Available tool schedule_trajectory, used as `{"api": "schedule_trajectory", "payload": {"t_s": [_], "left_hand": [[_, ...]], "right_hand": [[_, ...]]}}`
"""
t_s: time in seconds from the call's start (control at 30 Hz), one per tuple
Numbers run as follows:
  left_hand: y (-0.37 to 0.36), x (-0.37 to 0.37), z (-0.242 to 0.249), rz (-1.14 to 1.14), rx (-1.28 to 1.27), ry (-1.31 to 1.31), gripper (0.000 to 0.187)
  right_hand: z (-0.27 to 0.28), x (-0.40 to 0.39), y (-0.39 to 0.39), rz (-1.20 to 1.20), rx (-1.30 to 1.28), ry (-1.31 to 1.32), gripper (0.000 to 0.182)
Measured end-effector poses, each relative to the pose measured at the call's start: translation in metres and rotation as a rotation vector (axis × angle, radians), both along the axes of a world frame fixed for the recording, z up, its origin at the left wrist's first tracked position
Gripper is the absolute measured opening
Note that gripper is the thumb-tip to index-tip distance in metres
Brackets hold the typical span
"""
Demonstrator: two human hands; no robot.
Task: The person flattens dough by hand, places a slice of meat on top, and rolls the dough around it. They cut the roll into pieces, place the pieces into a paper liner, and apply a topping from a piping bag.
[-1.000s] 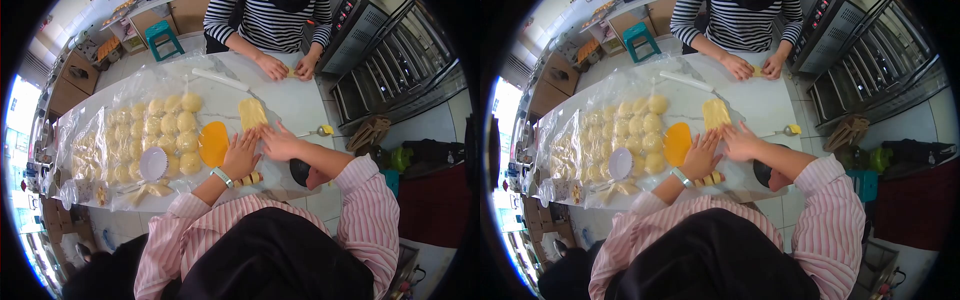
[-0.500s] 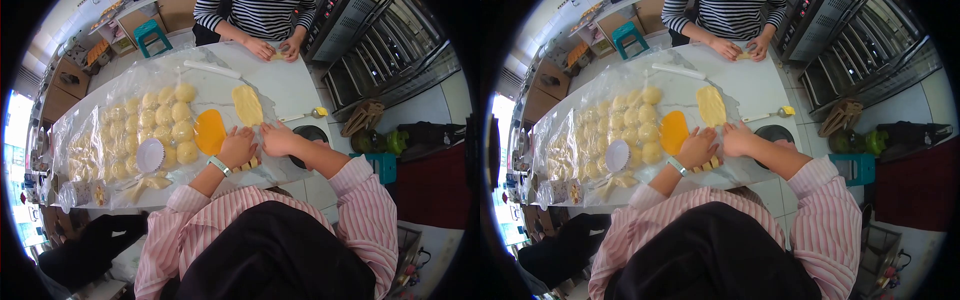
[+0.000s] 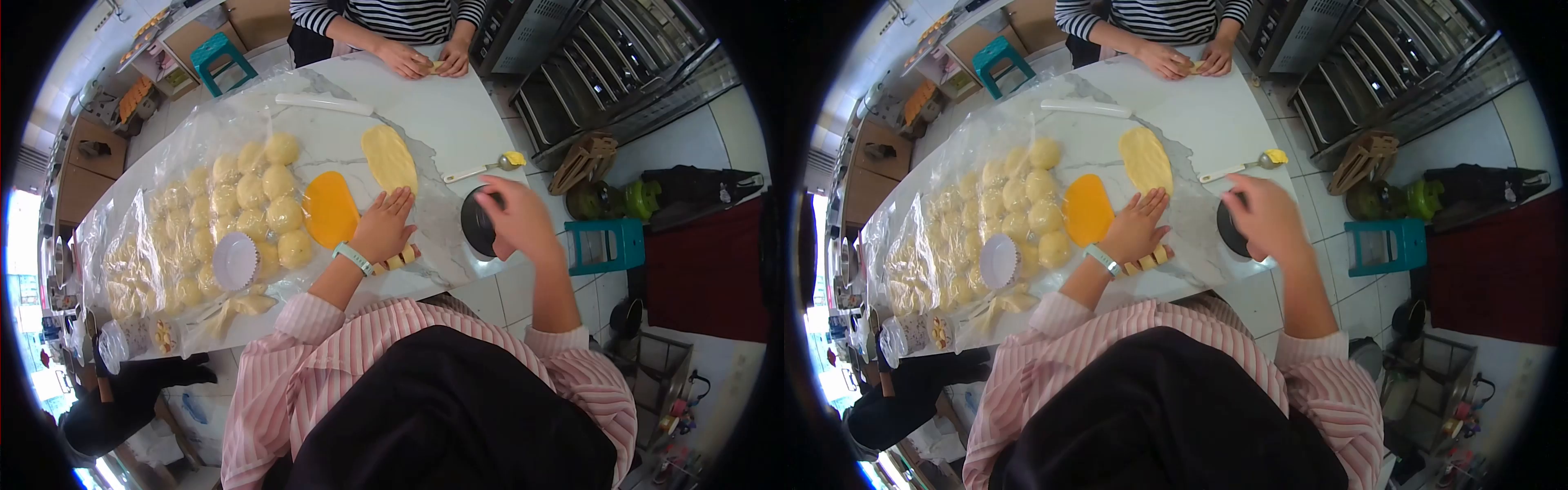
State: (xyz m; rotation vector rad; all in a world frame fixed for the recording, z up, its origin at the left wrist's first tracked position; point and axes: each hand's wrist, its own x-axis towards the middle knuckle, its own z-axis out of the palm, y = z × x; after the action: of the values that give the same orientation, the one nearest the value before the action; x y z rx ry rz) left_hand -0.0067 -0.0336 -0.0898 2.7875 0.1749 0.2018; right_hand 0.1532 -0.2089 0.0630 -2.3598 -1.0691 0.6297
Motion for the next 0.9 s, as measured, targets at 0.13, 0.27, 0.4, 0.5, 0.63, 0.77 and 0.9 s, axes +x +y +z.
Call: {"api": "schedule_trajectory", "payload": {"t_s": [0.13,0.27,0.4,0.5,0.63,0.77,0.9], "left_hand": [[0.001,-0.001,0.026,-0.093,-0.167,0.235,0.058],[0.016,0.011,0.041,-0.115,-0.181,0.193,0.062],[0.007,0.009,0.008,-0.135,-0.089,0.118,0.063],[0.008,0.014,0.051,-0.257,-0.312,0.451,0.065],[0.007,0.013,0.022,-0.156,-0.171,0.046,0.068],[0.011,0.017,0.035,-0.194,-0.422,0.277,0.07],[0.009,0.032,0.087,0.048,-0.881,-0.379,0.059]], "right_hand": [[-0.035,0.033,-0.072,-0.06,0.126,-0.163,0.054],[-0.05,0.038,-0.087,-0.128,0.051,-0.107,0.061],[-0.037,0.035,-0.084,-0.287,0.007,-0.053,0.047],[-0.029,0.039,-0.09,-0.199,-0.058,-0.051,0.028],[-0.001,0.035,-0.091,-0.109,0.139,0.185,0.02],[0.056,0.034,-0.056,0.019,0.175,0.127,0.016],[0.052,0.044,0.011,0.348,0.225,0.245,0.016]]}}
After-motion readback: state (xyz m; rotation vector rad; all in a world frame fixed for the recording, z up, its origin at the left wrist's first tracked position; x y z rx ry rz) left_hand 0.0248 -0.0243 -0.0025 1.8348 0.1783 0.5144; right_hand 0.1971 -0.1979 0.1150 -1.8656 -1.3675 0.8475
